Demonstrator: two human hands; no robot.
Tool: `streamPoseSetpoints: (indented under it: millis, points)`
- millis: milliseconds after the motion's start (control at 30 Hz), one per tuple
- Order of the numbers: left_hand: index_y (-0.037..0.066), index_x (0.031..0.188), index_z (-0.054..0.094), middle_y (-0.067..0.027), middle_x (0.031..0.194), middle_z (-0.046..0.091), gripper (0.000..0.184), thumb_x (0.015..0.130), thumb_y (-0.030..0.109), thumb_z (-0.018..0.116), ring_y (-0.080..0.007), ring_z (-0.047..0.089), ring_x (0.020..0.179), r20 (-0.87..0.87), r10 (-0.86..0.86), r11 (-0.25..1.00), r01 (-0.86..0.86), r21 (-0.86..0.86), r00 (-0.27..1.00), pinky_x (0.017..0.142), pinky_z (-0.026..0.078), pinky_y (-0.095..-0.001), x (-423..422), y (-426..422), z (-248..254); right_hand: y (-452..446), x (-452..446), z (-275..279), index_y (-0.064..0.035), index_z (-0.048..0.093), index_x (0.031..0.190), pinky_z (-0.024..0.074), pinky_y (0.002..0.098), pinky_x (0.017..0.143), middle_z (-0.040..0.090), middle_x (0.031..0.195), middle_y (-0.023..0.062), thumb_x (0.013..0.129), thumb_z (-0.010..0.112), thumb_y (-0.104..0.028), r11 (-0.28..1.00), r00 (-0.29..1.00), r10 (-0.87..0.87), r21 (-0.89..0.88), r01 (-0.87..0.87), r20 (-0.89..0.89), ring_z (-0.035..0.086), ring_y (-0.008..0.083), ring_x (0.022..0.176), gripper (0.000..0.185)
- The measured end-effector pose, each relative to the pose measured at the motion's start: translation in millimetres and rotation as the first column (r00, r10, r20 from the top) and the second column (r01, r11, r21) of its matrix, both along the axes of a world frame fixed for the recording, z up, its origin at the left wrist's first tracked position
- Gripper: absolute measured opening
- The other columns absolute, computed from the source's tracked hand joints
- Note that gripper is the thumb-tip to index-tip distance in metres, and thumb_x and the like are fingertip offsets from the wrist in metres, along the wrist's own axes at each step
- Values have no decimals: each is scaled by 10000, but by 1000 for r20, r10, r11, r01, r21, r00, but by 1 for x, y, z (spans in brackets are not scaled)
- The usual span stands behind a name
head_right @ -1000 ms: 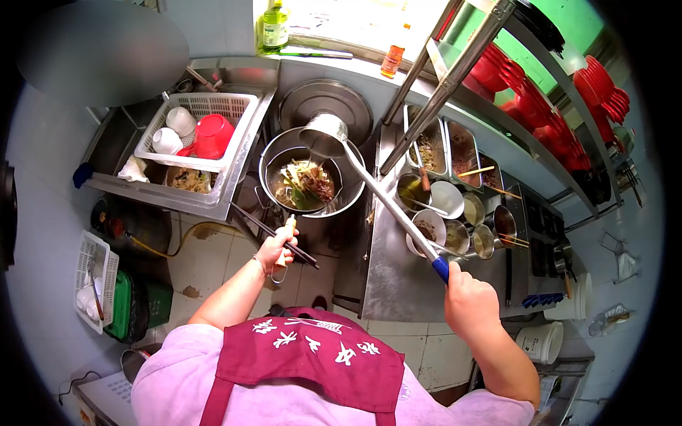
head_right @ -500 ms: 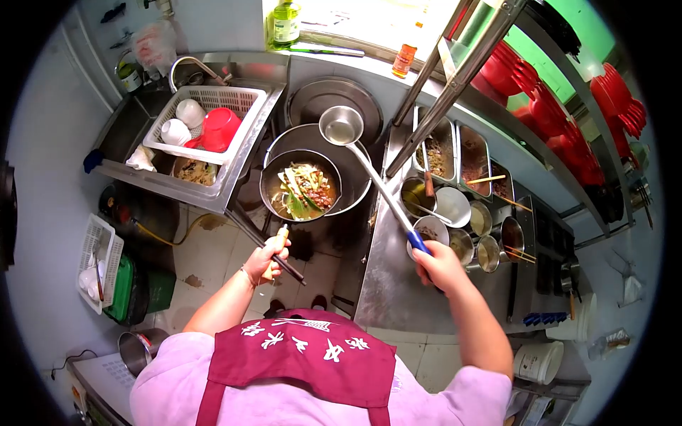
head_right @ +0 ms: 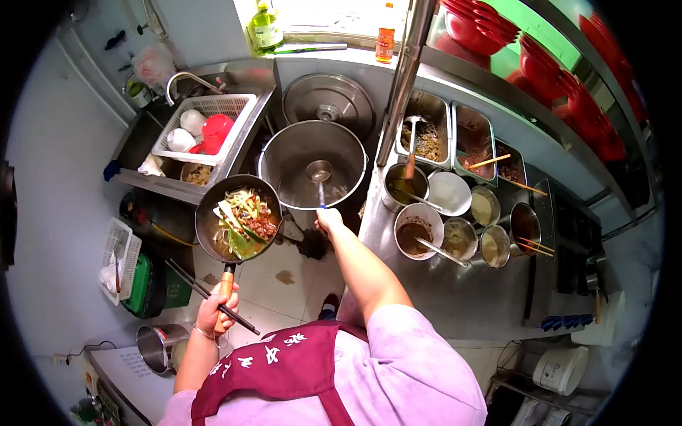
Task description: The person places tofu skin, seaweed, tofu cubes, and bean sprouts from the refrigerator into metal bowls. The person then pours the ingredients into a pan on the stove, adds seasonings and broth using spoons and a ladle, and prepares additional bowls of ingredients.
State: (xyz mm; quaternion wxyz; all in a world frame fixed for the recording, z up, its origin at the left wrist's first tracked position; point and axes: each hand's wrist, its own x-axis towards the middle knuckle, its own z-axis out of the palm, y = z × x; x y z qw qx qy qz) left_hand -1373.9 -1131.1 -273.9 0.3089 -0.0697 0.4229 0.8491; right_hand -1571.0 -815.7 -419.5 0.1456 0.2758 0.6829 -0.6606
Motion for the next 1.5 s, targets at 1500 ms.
streamPoseSetpoints:
  millis: [1500]
  points:
    - [25,999,472,-14,669,467,223,863,198,506,-79,412,444,1,-702,707,696,125,712,388,358,-197,362,850,49,631,908,101,-12,555,1065,485,266,666,624,899,79,914,488,-186,882,903,-423,194,430,-81,604,144,748,240]
